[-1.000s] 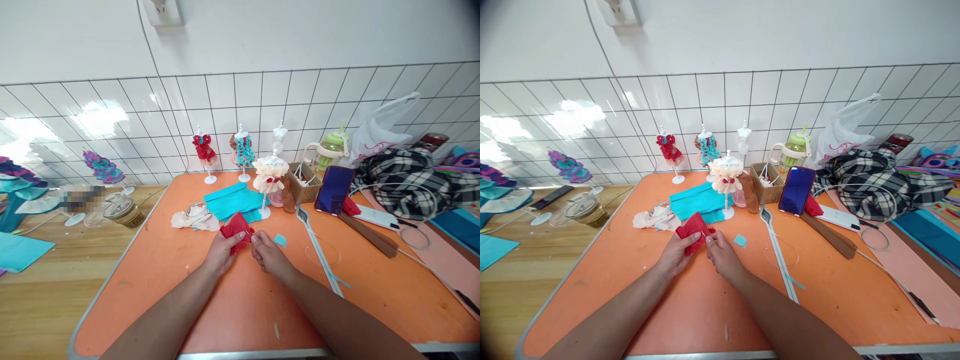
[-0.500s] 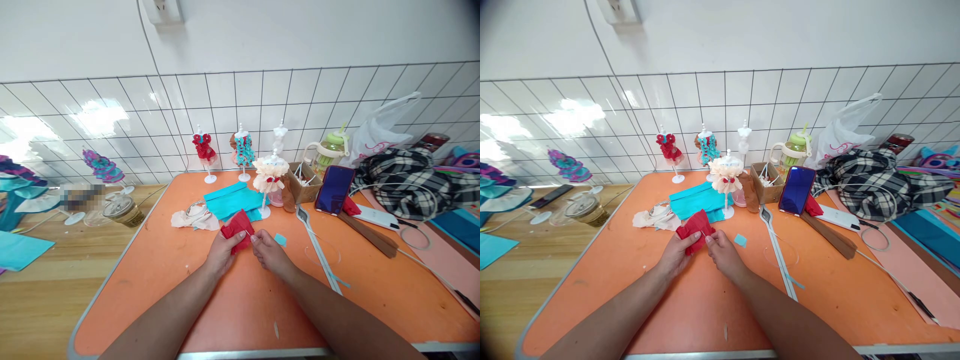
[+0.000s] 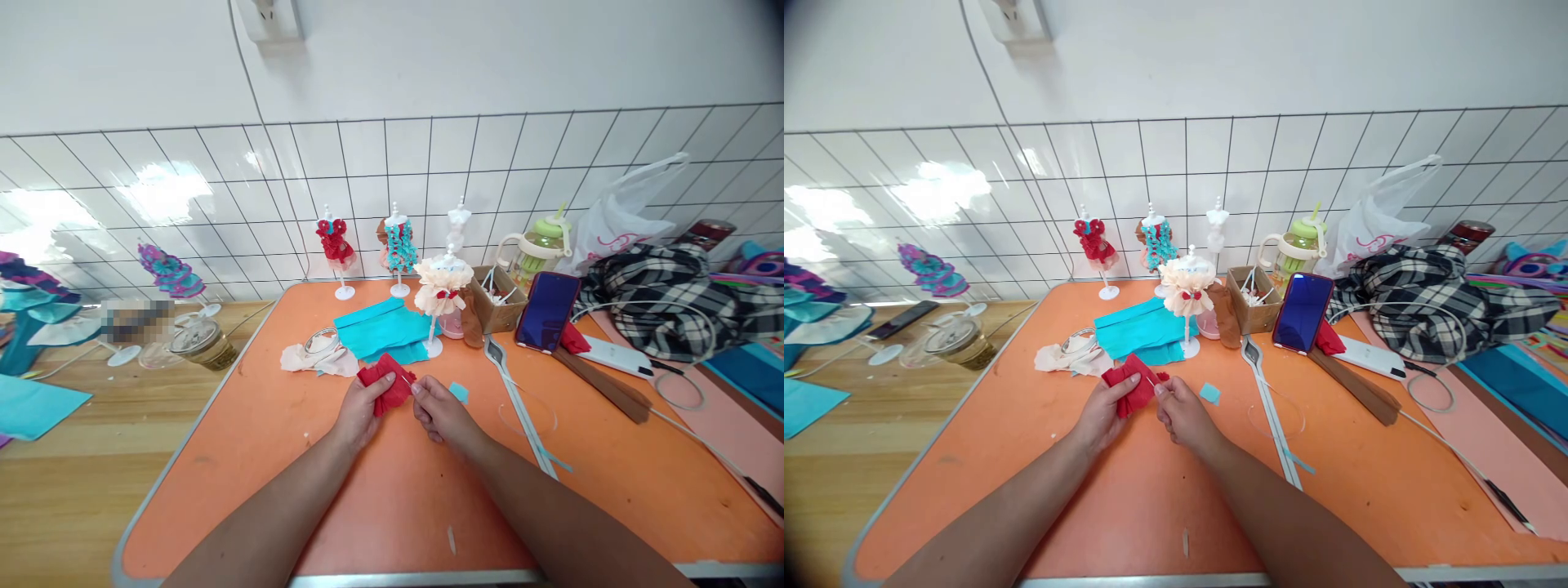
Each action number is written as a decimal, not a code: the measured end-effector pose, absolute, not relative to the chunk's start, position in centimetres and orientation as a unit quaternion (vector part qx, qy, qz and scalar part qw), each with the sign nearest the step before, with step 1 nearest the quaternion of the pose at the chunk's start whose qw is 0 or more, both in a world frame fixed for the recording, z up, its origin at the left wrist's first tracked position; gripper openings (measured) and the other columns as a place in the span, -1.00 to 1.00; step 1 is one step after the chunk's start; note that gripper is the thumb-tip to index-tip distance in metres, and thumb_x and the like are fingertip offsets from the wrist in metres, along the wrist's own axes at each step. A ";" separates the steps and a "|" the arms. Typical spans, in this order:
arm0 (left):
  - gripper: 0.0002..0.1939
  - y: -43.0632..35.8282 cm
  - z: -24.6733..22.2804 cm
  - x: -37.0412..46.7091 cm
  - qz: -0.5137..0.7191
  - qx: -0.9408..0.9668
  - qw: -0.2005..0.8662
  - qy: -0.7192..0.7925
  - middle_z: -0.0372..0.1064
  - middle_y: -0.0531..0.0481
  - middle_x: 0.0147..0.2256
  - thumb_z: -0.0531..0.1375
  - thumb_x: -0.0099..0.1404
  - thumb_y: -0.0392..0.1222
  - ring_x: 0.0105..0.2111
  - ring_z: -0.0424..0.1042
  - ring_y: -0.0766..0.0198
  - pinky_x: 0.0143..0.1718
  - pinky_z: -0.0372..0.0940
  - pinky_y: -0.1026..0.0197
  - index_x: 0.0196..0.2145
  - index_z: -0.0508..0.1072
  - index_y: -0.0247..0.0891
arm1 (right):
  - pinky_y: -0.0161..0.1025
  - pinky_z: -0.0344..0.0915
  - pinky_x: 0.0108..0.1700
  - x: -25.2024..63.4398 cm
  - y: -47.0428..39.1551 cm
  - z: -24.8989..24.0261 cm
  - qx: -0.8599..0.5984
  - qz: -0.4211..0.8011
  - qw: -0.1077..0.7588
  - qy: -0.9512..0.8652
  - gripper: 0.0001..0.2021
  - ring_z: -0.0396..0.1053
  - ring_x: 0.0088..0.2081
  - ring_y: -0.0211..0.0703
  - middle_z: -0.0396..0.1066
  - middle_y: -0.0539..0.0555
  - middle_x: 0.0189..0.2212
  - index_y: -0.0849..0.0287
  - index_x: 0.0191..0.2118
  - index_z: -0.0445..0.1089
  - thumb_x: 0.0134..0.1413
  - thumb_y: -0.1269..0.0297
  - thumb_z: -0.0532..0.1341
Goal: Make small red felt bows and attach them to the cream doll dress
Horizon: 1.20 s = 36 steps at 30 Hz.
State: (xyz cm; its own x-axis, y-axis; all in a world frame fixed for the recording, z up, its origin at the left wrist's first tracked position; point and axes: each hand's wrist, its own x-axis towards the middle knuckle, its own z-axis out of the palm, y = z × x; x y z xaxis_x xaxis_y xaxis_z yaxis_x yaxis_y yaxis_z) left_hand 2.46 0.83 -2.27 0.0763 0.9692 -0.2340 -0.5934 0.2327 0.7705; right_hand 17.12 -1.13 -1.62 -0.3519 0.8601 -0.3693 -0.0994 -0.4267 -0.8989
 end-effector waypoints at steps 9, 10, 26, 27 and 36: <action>-0.69 0.7 -2.1 2.5 0.565 0.273 0.688 0.363 0.51 -0.03 -0.37 0.37 0.01 -0.26 -0.37 0.49 0.24 -0.27 0.33 0.24 -0.27 0.42 -0.31 | -0.45 -0.31 -0.69 17.3 -0.9 -1.9 -0.466 0.702 0.334 -0.422 -0.67 -0.22 -0.74 -0.46 -0.03 -0.24 -0.71 0.08 -0.39 0.01 0.09 -0.05 0.09; -0.68 0.7 -2.1 2.5 0.567 0.276 0.687 0.361 0.51 -0.02 -0.37 0.37 0.01 -0.26 -0.37 0.49 0.24 -0.26 0.33 0.24 -0.26 0.41 -0.30 | -0.46 -0.31 -0.69 17.3 -0.9 -2.0 -0.467 0.701 0.335 -0.423 -0.67 -0.22 -0.74 -0.46 -0.02 -0.24 -0.71 0.08 -0.39 0.02 0.09 -0.06 0.09; -0.63 0.6 -2.4 2.5 0.586 0.309 0.648 0.375 0.47 -0.02 -0.30 0.35 0.04 -0.25 -0.33 0.44 0.28 -0.27 0.30 0.28 -0.18 0.40 -0.29 | -0.47 0.00 -0.77 18.0 -0.3 -3.1 -0.456 0.629 0.365 -0.513 -0.67 -0.02 -0.70 -0.42 0.31 -0.10 -0.56 0.12 -0.31 0.15 0.09 -0.08 0.06; -0.63 0.6 -2.4 2.5 0.598 0.303 0.639 0.378 0.46 -0.01 -0.30 0.35 0.04 -0.25 -0.33 0.44 0.29 -0.27 0.30 0.29 -0.17 0.40 -0.29 | -0.47 -0.01 -0.77 18.0 -0.2 -3.2 -0.460 0.620 0.366 -0.519 -0.67 -0.02 -0.71 -0.42 0.31 -0.11 -0.56 0.12 -0.29 0.15 0.09 -0.07 0.07; -0.54 0.8 -2.2 2.3 0.599 0.287 0.637 0.391 0.48 -0.02 -0.30 0.37 -0.01 -0.22 -0.34 0.46 0.24 -0.29 0.31 0.25 -0.13 0.39 -0.30 | -0.45 0.03 -0.78 18.1 -0.1 -3.2 -0.452 0.616 0.359 -0.536 -0.67 -0.03 -0.77 -0.44 0.39 -0.08 -0.56 0.12 -0.27 0.14 0.12 -0.07 0.03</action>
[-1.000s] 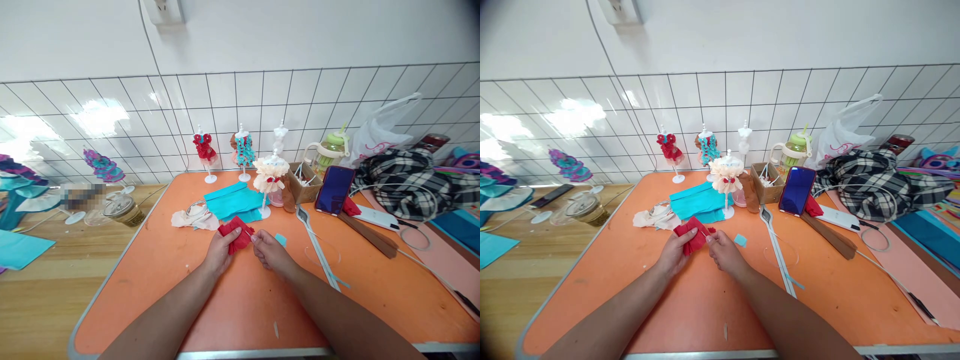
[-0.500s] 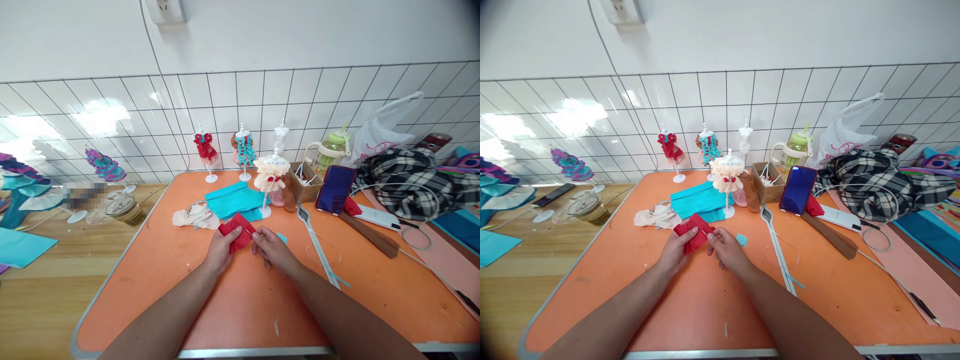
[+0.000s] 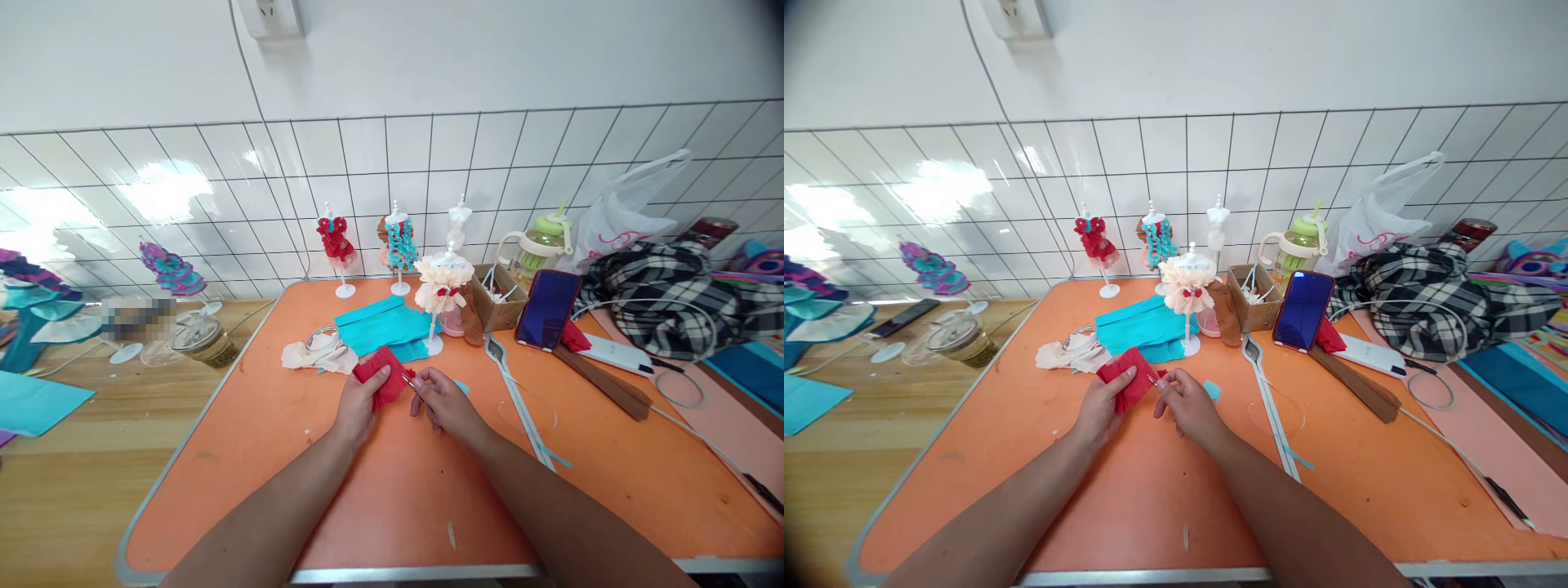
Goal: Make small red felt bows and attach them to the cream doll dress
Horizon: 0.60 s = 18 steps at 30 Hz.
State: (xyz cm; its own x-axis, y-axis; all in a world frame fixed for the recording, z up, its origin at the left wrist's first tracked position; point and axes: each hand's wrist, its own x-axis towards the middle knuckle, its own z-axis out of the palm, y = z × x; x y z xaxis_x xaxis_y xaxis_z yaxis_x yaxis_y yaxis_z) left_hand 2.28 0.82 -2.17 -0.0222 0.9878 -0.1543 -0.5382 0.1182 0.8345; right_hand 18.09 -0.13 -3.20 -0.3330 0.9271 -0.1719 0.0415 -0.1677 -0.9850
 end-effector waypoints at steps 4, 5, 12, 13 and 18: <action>-0.49 0.6 -2.2 2.5 0.579 0.317 0.646 0.382 0.48 -0.06 -0.27 0.37 0.00 -0.19 -0.28 0.47 0.18 -0.24 0.31 0.20 -0.08 0.37 -0.28 | -0.44 0.03 -0.78 18.1 -0.1 -3.3 -0.455 0.625 0.354 -0.526 -0.68 -0.03 -0.77 -0.42 0.35 -0.11 -0.60 0.10 -0.28 0.15 0.13 -0.08 0.02; -0.47 0.6 -2.2 2.5 0.578 0.325 0.644 0.382 0.48 -0.06 -0.26 0.37 0.00 -0.19 -0.28 0.47 0.18 -0.24 0.31 0.20 -0.06 0.37 -0.27 | -0.44 0.03 -0.79 18.1 -0.2 -3.3 -0.459 0.625 0.357 -0.521 -0.68 -0.03 -0.76 -0.42 0.32 -0.13 -0.61 0.10 -0.28 0.15 0.13 -0.07 0.02; -0.42 0.5 -2.7 2.4 0.565 0.363 0.628 0.392 0.45 -0.07 -0.22 0.36 0.00 -0.21 -0.27 0.44 0.22 -0.25 0.30 0.23 0.00 0.34 -0.26 | -0.48 -0.08 -0.79 18.0 -0.5 -2.5 -0.462 0.650 0.362 -0.483 -0.67 -0.08 -0.76 -0.43 0.17 -0.19 -0.66 0.08 -0.33 0.13 0.12 -0.10 0.00; -0.41 0.5 -2.8 2.4 0.564 0.363 0.630 0.392 0.45 -0.07 -0.22 0.36 0.00 -0.21 -0.27 0.44 0.21 -0.24 0.30 0.23 0.01 0.34 -0.26 | -0.48 -0.11 -0.79 18.1 -0.5 -2.4 -0.465 0.650 0.355 -0.485 -0.68 -0.09 -0.77 -0.44 0.17 -0.19 -0.67 0.08 -0.34 0.12 0.12 -0.10 0.01; -0.39 0.7 -2.7 2.3 0.590 0.320 0.629 0.391 0.45 -0.07 -0.18 0.36 0.01 -0.22 -0.25 0.45 0.22 -0.24 0.32 0.24 0.03 0.33 -0.24 | -0.48 -0.18 -0.78 18.2 -0.1 -2.5 -0.481 0.640 0.348 -0.487 -0.69 -0.12 -0.77 -0.45 0.14 -0.20 -0.69 0.09 -0.35 0.12 0.11 -0.08 0.04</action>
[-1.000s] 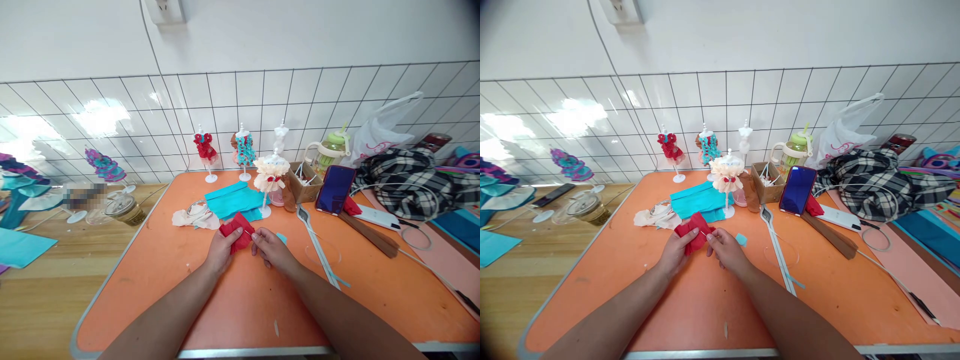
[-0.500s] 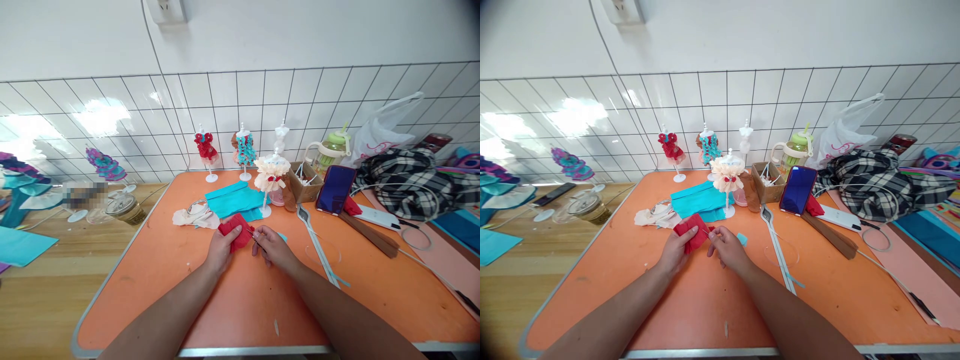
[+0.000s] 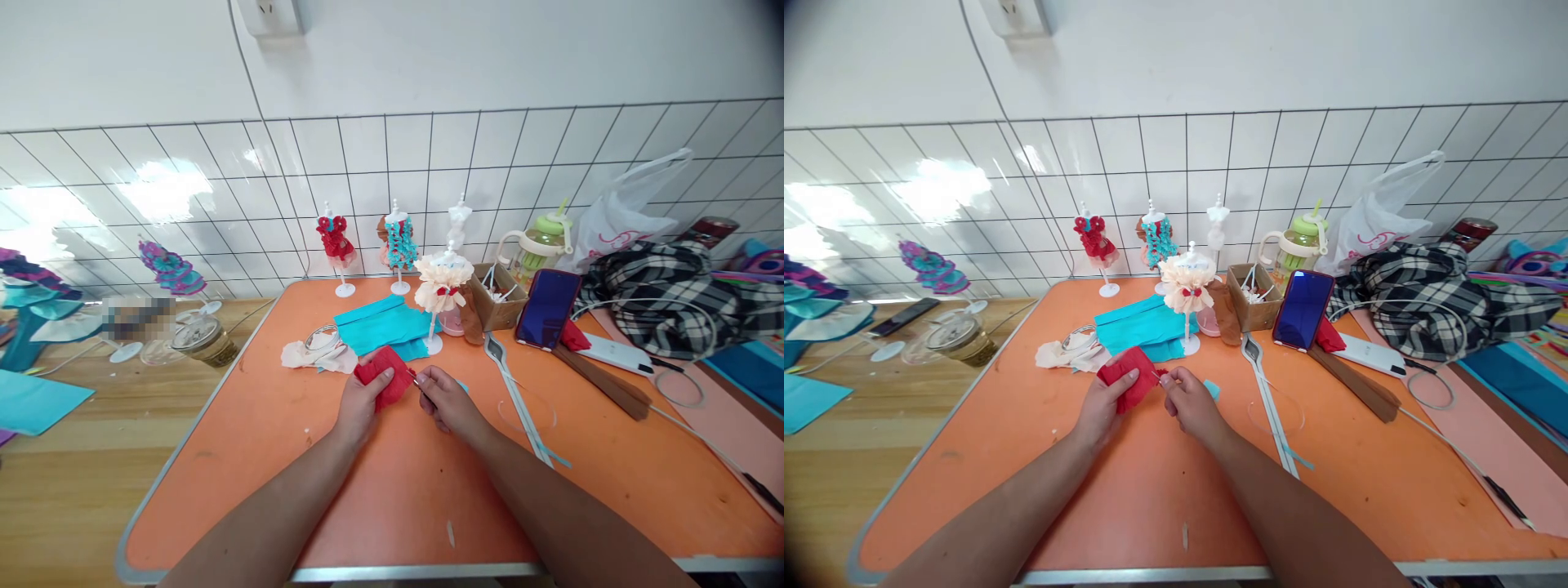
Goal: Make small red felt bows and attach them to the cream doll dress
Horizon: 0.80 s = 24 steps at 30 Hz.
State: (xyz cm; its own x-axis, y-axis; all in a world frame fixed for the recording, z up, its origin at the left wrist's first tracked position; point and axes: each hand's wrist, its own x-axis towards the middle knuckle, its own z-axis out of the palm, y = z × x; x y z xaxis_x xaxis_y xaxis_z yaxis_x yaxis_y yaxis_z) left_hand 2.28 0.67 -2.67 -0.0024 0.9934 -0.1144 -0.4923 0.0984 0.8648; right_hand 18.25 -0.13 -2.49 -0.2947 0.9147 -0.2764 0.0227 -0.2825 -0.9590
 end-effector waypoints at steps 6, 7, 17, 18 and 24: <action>-0.48 1.0 -2.8 2.1 0.605 0.279 0.648 0.368 0.46 -0.05 -0.20 0.35 0.03 -0.28 -0.26 0.46 0.27 -0.23 0.34 0.28 -0.03 0.37 -0.26 | -0.45 -0.09 -0.79 18.4 0.2 -3.1 -0.484 0.629 0.359 -0.491 -0.67 -0.05 -0.78 -0.42 0.19 -0.18 -0.68 0.09 -0.34 0.14 0.10 -0.10 0.03; -0.51 1.1 -2.9 2.0 0.612 0.271 0.645 0.368 0.46 -0.05 -0.22 0.35 0.03 -0.28 -0.27 0.46 0.28 -0.24 0.34 0.29 -0.05 0.38 -0.26 | -0.44 -0.07 -0.79 18.6 0.3 -3.2 -0.483 0.625 0.361 -0.496 -0.67 -0.03 -0.78 -0.41 0.20 -0.17 -0.68 0.09 -0.35 0.15 0.10 -0.10 0.02; -0.65 1.4 -2.9 2.0 0.624 0.234 0.626 0.404 0.46 -0.01 -0.35 0.37 -0.01 -0.31 -0.43 0.43 0.36 -0.38 0.35 0.35 -0.23 0.43 -0.32 | -0.43 -0.01 -0.78 19.2 0.5 -2.9 -0.441 0.621 0.383 -0.522 -0.67 0.02 -0.79 -0.40 0.23 -0.17 -0.69 0.10 -0.36 0.13 0.12 -0.09 0.01; -0.65 1.3 -2.8 2.1 0.620 0.241 0.629 0.401 0.45 0.00 -0.37 0.37 -0.01 -0.30 -0.43 0.42 0.37 -0.38 0.34 0.35 -0.23 0.43 -0.32 | -0.43 -0.03 -0.78 19.0 0.3 -2.9 -0.445 0.617 0.374 -0.531 -0.66 0.02 -0.80 -0.40 0.24 -0.16 -0.69 0.10 -0.36 0.14 0.13 -0.09 0.00; -0.60 1.1 -2.6 2.3 0.613 0.257 0.640 0.385 0.44 0.03 -0.32 0.37 0.00 -0.29 -0.39 0.40 0.41 -0.33 0.33 0.37 -0.16 0.43 -0.29 | -0.44 -0.05 -0.78 18.6 0.0 -3.1 -0.461 0.623 0.329 -0.539 -0.65 0.04 -0.79 -0.40 0.25 -0.16 -0.69 0.11 -0.37 0.13 0.13 -0.11 0.00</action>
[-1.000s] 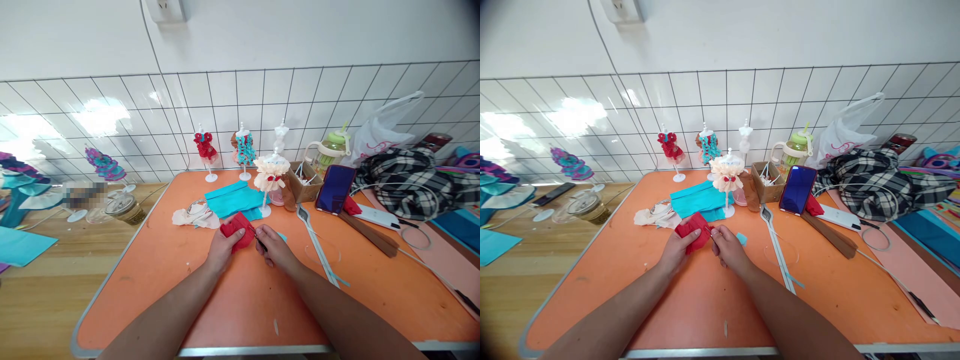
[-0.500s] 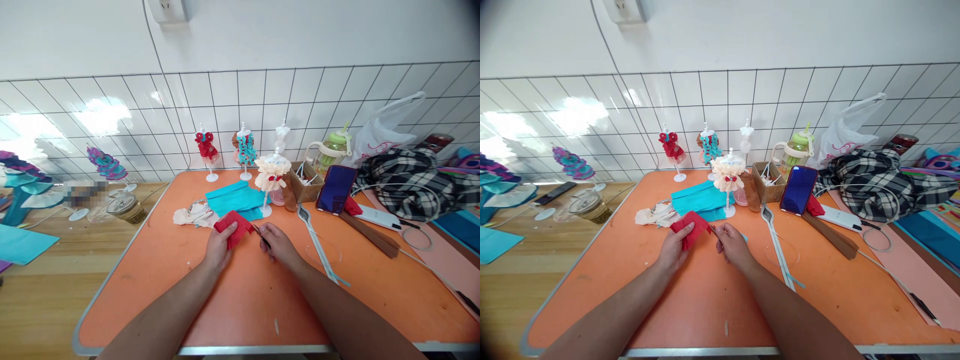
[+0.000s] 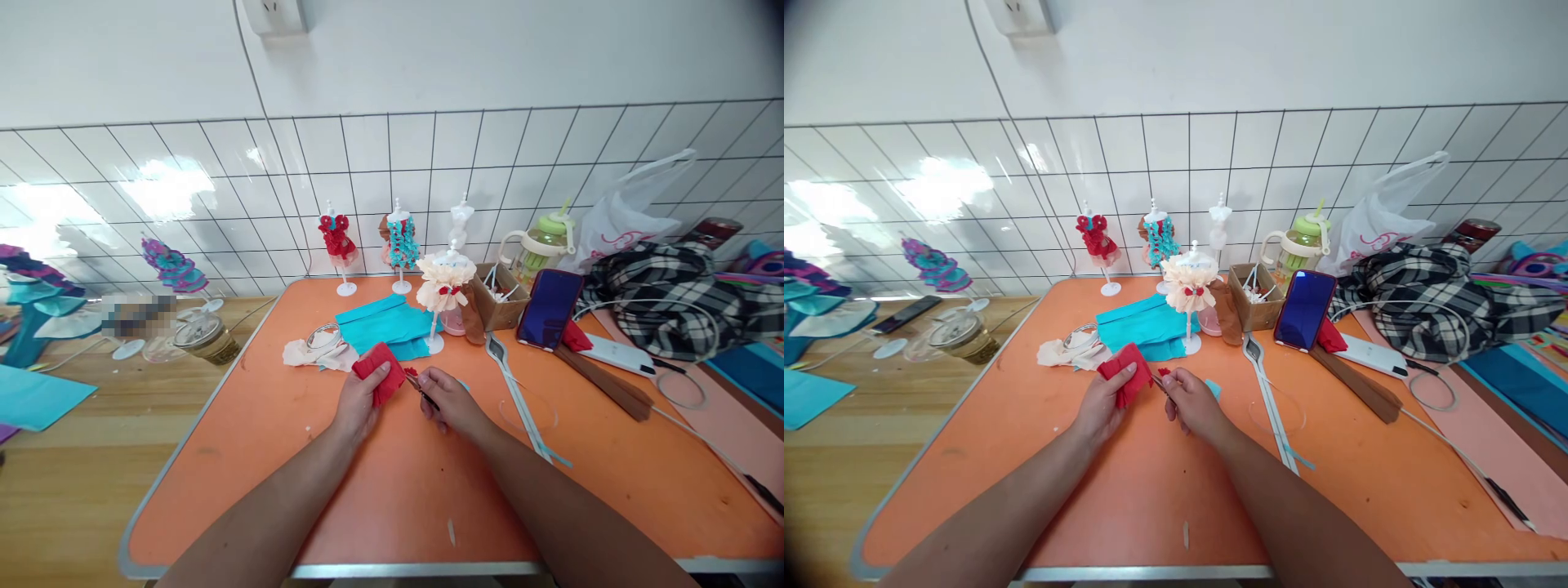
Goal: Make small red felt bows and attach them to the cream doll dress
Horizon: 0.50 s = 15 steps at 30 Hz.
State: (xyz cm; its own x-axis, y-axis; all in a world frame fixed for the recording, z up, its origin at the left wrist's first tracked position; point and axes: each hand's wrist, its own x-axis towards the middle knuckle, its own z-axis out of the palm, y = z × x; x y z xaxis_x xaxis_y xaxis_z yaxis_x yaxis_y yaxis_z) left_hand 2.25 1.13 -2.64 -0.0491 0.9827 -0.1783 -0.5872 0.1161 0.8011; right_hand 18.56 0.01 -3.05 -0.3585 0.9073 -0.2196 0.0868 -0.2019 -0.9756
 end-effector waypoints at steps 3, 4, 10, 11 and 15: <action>-0.58 1.2 -2.6 2.2 0.616 0.260 0.641 0.377 0.44 0.04 -0.32 0.36 0.02 -0.29 -0.39 0.39 0.43 -0.33 0.32 0.39 -0.13 0.43 -0.28 | -0.45 -0.06 -0.78 18.6 0.0 -3.2 -0.456 0.633 0.315 -0.540 -0.63 0.04 -0.79 -0.40 0.24 -0.16 -0.69 0.11 -0.36 0.14 0.12 -0.13 0.00; -0.57 1.2 -2.6 2.2 0.618 0.260 0.642 0.373 0.44 0.05 -0.32 0.36 0.02 -0.29 -0.40 0.39 0.43 -0.34 0.31 0.40 -0.11 0.43 -0.27 | -0.45 -0.06 -0.78 18.6 0.0 -3.2 -0.457 0.635 0.312 -0.538 -0.62 0.04 -0.78 -0.40 0.23 -0.16 -0.68 0.12 -0.35 0.15 0.12 -0.14 0.00; -0.53 1.2 -2.8 2.2 0.626 0.269 0.635 0.364 0.46 0.04 -0.35 0.37 0.01 -0.28 -0.34 0.42 0.34 -0.28 0.32 0.33 -0.07 0.43 -0.24 | -0.46 -0.03 -0.76 18.4 -0.2 -2.8 -0.432 0.703 0.321 -0.465 -0.59 -0.12 -0.77 -0.45 0.08 -0.19 -0.68 0.13 -0.25 0.24 0.09 -0.15 0.01; -0.51 1.2 -2.8 2.2 0.626 0.273 0.634 0.362 0.47 0.03 -0.34 0.36 0.02 -0.27 -0.32 0.43 0.32 -0.27 0.32 0.33 -0.06 0.42 -0.23 | -0.46 -0.03 -0.76 18.4 -0.3 -2.7 -0.423 0.719 0.321 -0.448 -0.59 -0.16 -0.76 -0.46 0.05 -0.20 -0.68 0.13 -0.24 0.24 0.09 -0.15 0.01; -0.45 1.1 -2.8 2.1 0.623 0.284 0.634 0.359 0.49 0.00 -0.28 0.35 0.05 -0.27 -0.27 0.44 0.28 -0.23 0.33 0.30 0.03 0.37 -0.20 | -0.48 -0.09 -0.76 18.4 -0.5 -2.3 -0.416 0.744 0.307 -0.423 -0.60 -0.20 -0.75 -0.47 0.02 -0.20 -0.68 0.14 -0.25 0.24 0.08 -0.13 0.04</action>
